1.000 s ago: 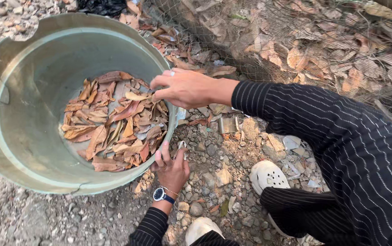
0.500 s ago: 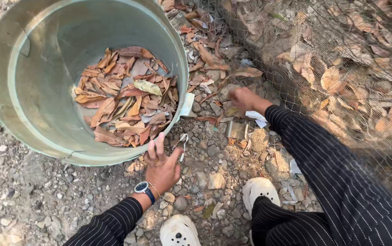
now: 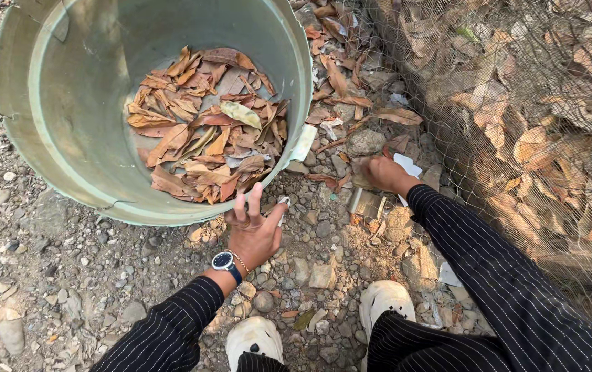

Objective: The person picks up dry leaves and paper scraps from the ground by hand and places them into a large plastic bucket.

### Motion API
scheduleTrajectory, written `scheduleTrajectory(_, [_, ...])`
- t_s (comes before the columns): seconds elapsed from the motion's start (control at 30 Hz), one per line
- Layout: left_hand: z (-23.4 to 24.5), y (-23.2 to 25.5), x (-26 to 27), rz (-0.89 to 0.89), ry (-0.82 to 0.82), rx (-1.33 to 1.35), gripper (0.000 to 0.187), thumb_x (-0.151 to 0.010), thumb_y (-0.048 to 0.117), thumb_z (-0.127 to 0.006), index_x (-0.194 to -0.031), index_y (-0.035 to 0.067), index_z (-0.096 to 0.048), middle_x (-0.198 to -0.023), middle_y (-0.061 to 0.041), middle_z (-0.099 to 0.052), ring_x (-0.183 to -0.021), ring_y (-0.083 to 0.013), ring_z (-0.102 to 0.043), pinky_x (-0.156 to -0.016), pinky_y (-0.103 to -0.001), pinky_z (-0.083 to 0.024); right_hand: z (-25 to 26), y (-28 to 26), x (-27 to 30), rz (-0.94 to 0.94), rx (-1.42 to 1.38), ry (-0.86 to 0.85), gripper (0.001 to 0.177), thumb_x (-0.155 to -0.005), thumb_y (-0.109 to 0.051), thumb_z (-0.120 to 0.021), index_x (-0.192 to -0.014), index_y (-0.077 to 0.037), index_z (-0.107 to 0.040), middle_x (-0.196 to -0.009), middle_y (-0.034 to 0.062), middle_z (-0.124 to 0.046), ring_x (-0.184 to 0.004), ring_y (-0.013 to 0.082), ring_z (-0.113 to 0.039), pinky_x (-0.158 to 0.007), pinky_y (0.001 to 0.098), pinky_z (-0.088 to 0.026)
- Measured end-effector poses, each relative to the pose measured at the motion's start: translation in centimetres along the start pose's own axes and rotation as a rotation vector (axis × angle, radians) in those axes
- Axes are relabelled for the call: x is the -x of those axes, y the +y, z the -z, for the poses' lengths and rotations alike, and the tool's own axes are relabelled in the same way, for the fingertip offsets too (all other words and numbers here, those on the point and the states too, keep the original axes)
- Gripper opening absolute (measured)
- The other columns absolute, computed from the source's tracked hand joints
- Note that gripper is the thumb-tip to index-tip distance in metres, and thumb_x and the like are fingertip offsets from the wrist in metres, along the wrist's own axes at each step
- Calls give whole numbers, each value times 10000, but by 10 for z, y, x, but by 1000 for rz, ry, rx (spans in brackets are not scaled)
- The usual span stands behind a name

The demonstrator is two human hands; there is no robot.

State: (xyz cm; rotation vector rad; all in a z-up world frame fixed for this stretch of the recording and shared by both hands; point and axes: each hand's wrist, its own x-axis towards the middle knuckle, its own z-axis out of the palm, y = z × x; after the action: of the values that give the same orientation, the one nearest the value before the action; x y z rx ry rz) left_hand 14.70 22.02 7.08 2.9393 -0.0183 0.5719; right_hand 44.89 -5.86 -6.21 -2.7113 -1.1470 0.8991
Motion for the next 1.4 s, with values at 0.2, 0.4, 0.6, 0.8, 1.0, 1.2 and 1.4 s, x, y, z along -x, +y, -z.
scheduleTrajectory(0.2, [4, 18, -3, -18, -47, 182, 428, -728, 129, -711, -1147, 209, -685, -1584, -248, -150, -1375, -420, -201, -1017, -518, -266, -24, 29, -1, 282, -63, 172, 247, -903, -216, -626, -1032, -6, -641, -996, 240, -670, -1008, 389, -645, -894, 504, -521])
scheduleTrajectory(0.4, [35, 48, 1, 78, -166, 318, 493, -642, 110, -714, -1129, 180, -677, -1582, -267, -128, -1426, -463, -125, -986, -556, -269, -16, 25, 1, 141, -56, 128, 216, -970, -205, -610, -910, -9, -677, -944, 198, -698, -932, 315, -690, -896, 451, -578])
scheduleTrajectory(0.6, [46, 45, 0, 16, -290, 223, 455, -682, 149, -717, -1127, 128, -625, -1638, -244, -103, -1471, -447, -140, -949, -585, -350, 65, -27, 16, -88, -926, 329, 125, -944, -112, -649, -1033, -36, -695, -889, 56, -715, -754, 121, -661, -710, 294, -579])
scheduleTrajectory(0.8, [39, 25, -14, 0, -158, 100, 484, -685, 166, -714, -1160, 124, -628, -1641, -218, -128, -1473, -402, -178, -974, -573, -349, 167, -117, 45, 297, -1486, 546, 139, -984, -105, -732, -1095, -36, -685, -901, -4, -691, -732, 39, -594, -637, 177, -461])
scheduleTrajectory(1.0, [25, 23, -12, -47, -78, 21, 458, -730, 162, -693, -1183, 144, -629, -1658, -221, -155, -1470, -390, -205, -1016, -507, -280, 211, -189, 65, 529, -1258, 477, 209, -995, -91, -706, -1189, -18, -674, -1000, -4, -694, -867, 27, -632, -786, 174, -530])
scheduleTrajectory(1.2, [20, 15, -12, -45, -165, 50, 430, -743, 145, -688, -1166, 154, -614, -1687, -166, -121, -1493, -348, -194, -1020, -487, -294, 189, -157, 51, 374, -1224, 607, 208, -1079, -160, -628, -1220, -20, -691, -1030, 36, -697, -824, 53, -588, -707, 184, -483])
scheduleTrajectory(1.4, [21, 18, -13, -61, -96, 9, 410, -735, 137, -686, -1137, 165, -609, -1677, -156, -100, -1494, -343, -166, -1040, -490, -296, 95, -90, 25, 33, -617, 132, 280, -980, -145, -571, -1224, -66, -685, -1250, 125, -700, -1070, 210, -694, -948, 365, -571])
